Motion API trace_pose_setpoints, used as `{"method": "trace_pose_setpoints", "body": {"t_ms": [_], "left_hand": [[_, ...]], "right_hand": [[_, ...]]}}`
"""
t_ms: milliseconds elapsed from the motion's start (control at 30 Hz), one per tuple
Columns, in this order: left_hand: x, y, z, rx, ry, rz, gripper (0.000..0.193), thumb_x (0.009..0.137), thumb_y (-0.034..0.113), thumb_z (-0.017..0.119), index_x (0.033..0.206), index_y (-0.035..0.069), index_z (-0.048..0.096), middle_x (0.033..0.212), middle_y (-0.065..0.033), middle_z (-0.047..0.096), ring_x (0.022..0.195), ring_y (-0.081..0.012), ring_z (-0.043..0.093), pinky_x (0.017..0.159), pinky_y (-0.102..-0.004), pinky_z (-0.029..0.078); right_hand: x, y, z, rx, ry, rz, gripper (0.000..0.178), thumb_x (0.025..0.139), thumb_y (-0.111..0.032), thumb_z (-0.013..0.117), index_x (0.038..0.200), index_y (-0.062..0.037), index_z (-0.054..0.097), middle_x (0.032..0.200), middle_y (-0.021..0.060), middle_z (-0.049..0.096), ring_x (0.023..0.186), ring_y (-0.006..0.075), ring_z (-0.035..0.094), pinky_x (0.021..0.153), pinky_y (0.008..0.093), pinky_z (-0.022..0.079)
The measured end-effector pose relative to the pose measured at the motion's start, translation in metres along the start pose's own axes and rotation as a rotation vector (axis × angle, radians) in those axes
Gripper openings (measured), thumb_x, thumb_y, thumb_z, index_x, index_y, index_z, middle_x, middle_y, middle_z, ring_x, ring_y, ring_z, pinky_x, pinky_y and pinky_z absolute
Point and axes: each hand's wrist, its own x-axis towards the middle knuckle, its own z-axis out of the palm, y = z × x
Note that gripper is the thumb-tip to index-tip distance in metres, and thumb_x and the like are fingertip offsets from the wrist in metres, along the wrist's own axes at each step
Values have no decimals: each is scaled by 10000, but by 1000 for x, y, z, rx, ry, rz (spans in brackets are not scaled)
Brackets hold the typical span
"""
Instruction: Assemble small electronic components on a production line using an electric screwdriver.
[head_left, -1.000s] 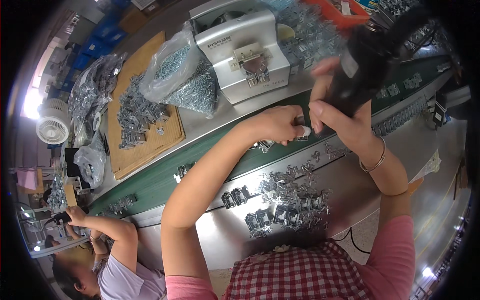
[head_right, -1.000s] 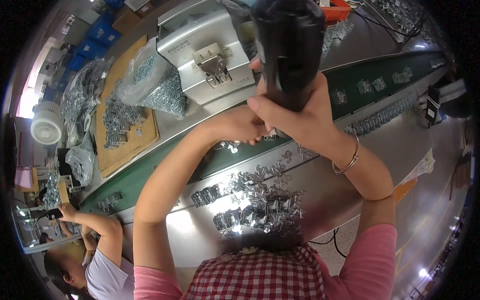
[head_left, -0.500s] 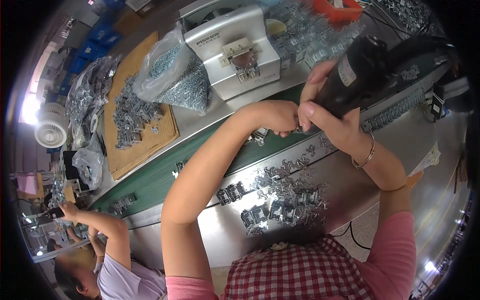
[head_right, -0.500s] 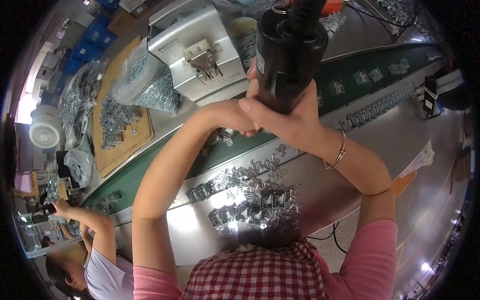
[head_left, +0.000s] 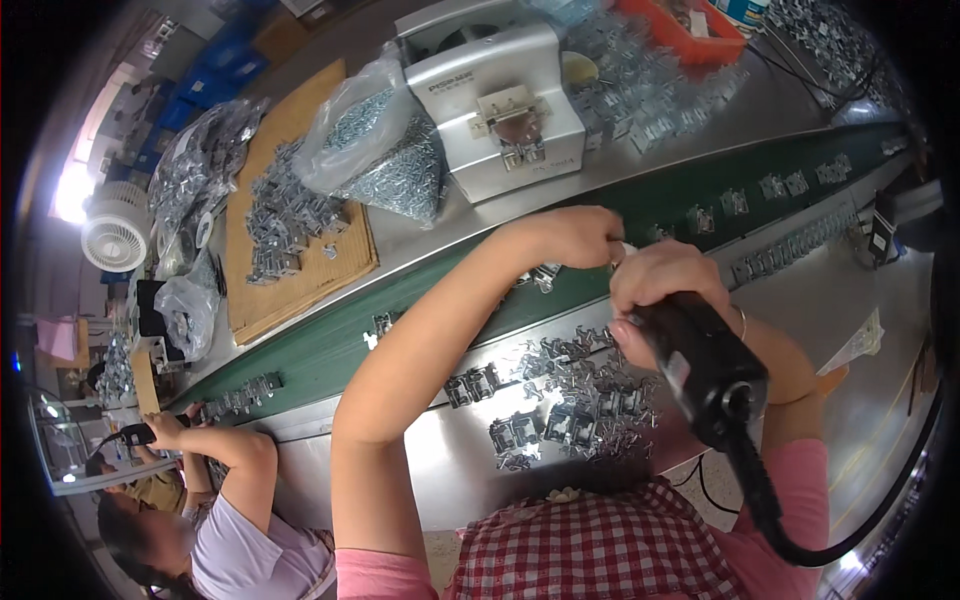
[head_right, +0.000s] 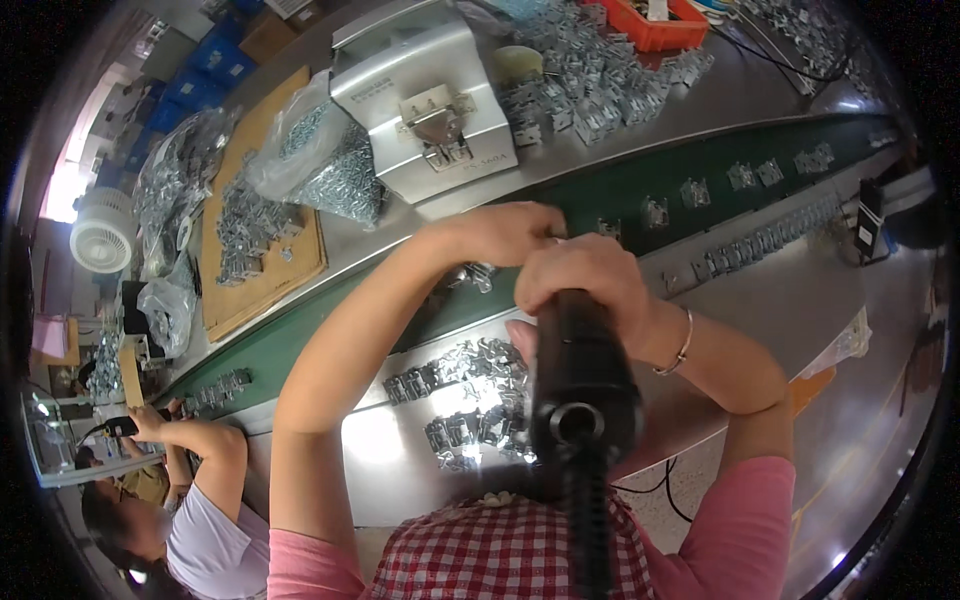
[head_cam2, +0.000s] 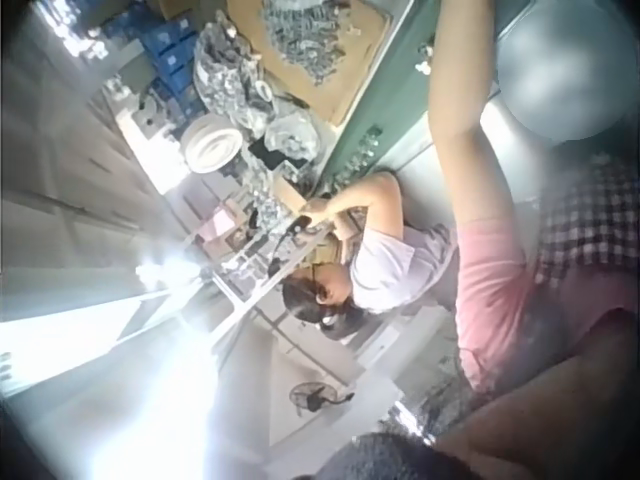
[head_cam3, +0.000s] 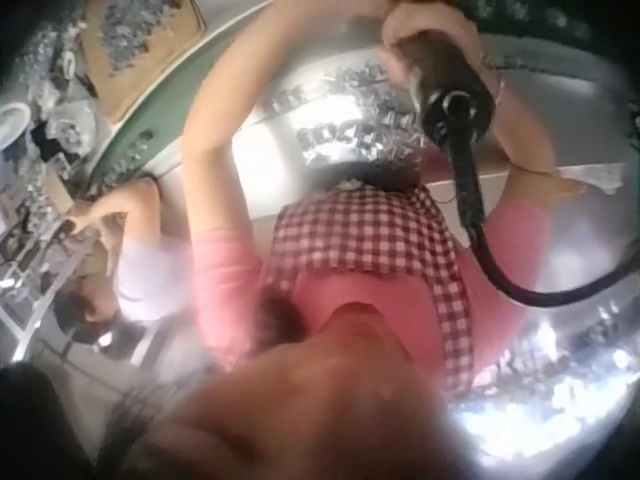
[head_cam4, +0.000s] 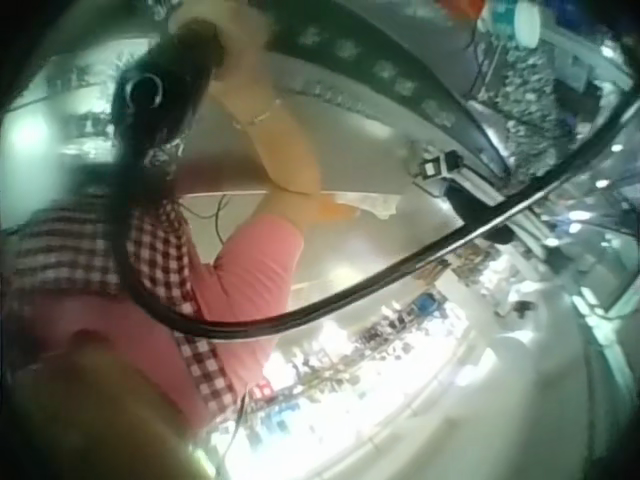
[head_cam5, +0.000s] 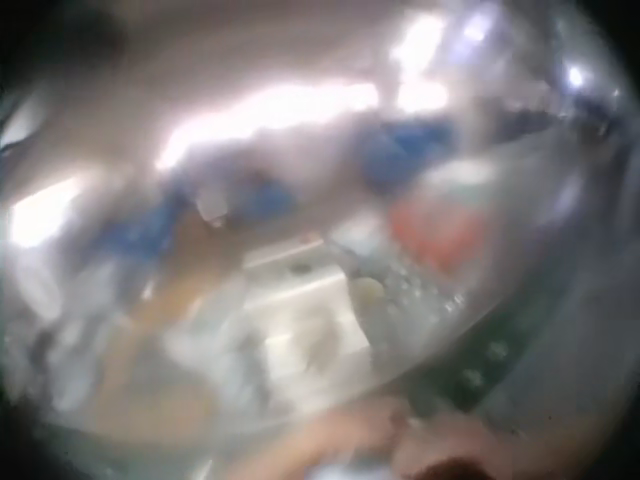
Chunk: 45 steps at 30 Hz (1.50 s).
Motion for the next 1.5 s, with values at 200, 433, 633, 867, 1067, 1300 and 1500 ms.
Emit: {"method": "trace_pose_setpoints", "body": {"t_ms": [200,433,633,867,1067,1300,1500], "left_hand": [[-59,39,-11,440,316,-332,441,680,424,725,841,21,645,825,-182,641,949,-304,598,809,-418,459],[-56,14,31,412,502,23,362,633,257,758,840,-1,608,890,-162,622,906,-321,565,846,-403,437],[-61,-4,49,441,471,-12,249,664,143,686,855,24,578,827,-127,599,894,-291,538,860,-379,401],[-58,-7,53,303,488,-13,191,645,70,669,827,64,612,836,-110,627,910,-319,540,819,-396,418],[-46,-16,27,-125,235,57,164,717,110,683,820,44,575,691,-81,607,735,-226,603,655,-362,463],[-15,-16,18,-574,38,-135,199,868,158,598,952,2,508,681,-29,564,587,-108,600,539,-233,510],[-19,-7,16,-348,-17,-163,153,864,160,549,897,11,541,705,-50,587,639,-124,609,560,-261,489]], "right_hand": [[-4,-2,-22,116,202,276,371,780,92,554,1011,-83,323,740,100,502,576,168,514,549,296,471],[31,35,-8,247,205,505,315,780,123,521,984,-49,354,719,79,493,565,140,522,524,262,462],[95,52,-3,325,391,102,280,803,88,497,1030,-25,378,686,81,509,546,137,521,530,273,460],[117,59,13,231,326,295,273,798,51,563,1029,-5,429,661,40,555,522,95,519,523,226,422],[80,26,-2,295,273,426,345,791,79,524,1081,-11,359,650,56,507,522,122,523,512,245,456],[45,19,-15,282,271,407,362,786,83,508,1090,-17,340,661,74,498,524,129,519,513,252,459],[31,11,-15,228,225,427,352,780,68,527,1062,-21,335,649,77,519,527,127,524,522,241,449]]}}
